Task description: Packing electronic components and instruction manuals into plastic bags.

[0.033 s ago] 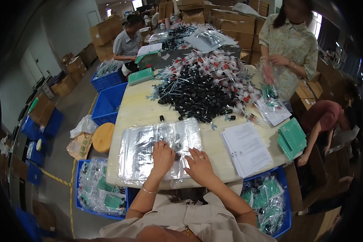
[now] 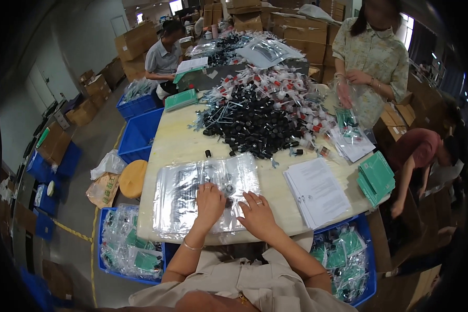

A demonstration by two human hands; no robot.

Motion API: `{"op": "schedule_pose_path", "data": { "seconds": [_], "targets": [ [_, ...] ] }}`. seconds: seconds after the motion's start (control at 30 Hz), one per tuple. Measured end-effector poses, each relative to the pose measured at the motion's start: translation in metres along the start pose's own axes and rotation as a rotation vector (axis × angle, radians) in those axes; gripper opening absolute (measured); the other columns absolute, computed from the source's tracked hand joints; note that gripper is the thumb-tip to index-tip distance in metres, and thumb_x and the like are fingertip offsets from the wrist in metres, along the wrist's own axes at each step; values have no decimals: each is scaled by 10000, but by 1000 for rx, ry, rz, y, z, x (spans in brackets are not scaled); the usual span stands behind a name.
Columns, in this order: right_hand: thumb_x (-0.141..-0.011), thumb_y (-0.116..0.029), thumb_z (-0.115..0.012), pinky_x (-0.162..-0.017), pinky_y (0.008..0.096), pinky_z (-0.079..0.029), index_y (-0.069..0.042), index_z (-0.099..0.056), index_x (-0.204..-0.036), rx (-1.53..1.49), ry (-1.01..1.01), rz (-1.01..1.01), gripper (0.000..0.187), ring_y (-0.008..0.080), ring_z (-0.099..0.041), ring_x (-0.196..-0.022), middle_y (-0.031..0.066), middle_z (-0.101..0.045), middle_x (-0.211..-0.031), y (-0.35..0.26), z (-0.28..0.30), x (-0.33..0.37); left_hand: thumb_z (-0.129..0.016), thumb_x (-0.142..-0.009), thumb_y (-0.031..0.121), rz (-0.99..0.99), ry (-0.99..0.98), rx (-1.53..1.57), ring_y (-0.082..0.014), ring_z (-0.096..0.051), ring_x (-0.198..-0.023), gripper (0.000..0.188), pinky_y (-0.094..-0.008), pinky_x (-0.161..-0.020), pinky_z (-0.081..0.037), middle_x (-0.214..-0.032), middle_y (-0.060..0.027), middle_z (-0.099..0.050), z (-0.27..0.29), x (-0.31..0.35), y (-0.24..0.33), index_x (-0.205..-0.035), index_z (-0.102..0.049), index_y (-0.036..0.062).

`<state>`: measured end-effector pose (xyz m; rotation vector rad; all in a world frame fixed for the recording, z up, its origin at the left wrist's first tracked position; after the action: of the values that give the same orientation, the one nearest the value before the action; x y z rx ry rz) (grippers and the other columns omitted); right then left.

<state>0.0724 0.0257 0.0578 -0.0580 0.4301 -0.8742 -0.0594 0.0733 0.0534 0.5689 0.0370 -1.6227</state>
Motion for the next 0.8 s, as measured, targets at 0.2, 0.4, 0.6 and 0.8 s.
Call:
{"op": "schedule_pose_path", "data": {
  "seconds": [0.2,0.4,0.6,0.8],
  "targets": [
    [-814,-194,-652,-894,357,-430,-1,-431,-1273,-691,76,-237,545,289,-519,-1100,162,-484,-1257,17,23,-10,-614,-763,89,-77,-25,414,-324,-609,-829,125,-390,-686,-488,-1065,-211,-589,28,-4,40,-832,-546,10],
    [-932,-215,-521,-766,276,-480,21,-419,-1271,-1314,-44,-280,425,168,-581,-965,126,-563,-1154,31,1,-14,-627,-787,99,-235,-52,642,-317,-582,-889,352,-386,-768,-472,-966,-141,-606,32,-6,60,-1105,-513,-1],
    [-944,-319,-487,-581,266,-520,26,-491,-1095,-1486,-48,-590,377,156,-624,-780,117,-623,-941,65,-26,-23,-556,-878,146,-131,-229,912,-265,-554,-1067,632,-355,-870,-455,-1203,-190,-543,10,7,64,-1375,-204,-22],
    [-933,-334,-483,-450,290,-522,40,-517,-928,-1262,-219,-553,375,189,-642,-580,159,-636,-803,62,-36,-33,-532,-865,27,-59,-251,1072,-223,-538,-1087,730,-306,-832,-450,-1206,-173,-536,-5,14,43,-1431,-71,6]
  ]
}}
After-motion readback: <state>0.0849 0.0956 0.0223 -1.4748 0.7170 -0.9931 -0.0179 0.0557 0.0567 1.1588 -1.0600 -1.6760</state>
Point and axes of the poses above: each hand's wrist, its own x-axis away from the middle knuckle, its own z-axis out of the back of the hand, y = z × x, the point moved 9 cm from there along -x, towards the middle knuckle
